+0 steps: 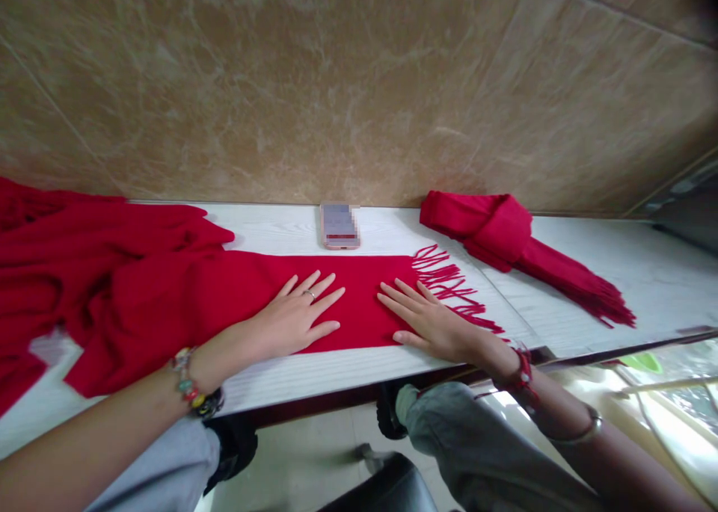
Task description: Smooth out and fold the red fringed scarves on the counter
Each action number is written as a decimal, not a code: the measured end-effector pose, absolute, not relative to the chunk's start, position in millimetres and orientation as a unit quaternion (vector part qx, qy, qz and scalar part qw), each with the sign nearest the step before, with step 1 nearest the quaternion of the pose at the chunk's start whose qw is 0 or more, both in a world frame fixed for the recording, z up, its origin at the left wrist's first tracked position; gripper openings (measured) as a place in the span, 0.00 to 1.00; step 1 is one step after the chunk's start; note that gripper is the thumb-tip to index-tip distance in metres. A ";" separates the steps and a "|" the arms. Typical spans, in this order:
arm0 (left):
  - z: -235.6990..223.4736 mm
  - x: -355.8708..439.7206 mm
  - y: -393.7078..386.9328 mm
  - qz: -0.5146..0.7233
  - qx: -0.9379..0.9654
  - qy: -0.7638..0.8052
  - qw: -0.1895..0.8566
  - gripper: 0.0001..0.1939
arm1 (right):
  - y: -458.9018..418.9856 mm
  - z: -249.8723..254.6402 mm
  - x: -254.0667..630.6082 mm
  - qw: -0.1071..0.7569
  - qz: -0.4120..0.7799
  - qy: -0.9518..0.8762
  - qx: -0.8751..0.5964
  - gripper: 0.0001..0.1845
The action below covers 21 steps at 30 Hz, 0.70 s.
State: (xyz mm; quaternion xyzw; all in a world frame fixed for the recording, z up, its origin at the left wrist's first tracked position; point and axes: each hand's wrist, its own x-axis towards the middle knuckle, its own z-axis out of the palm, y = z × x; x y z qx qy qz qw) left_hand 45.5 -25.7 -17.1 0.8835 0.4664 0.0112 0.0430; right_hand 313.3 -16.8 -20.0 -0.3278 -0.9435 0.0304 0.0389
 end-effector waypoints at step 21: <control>-26.6 24.4 -15.8 -0.035 0.861 0.504 0.061 0.36 | -6.7 -29.4 344.1 0.019 0.005 -0.898 -0.440 0.42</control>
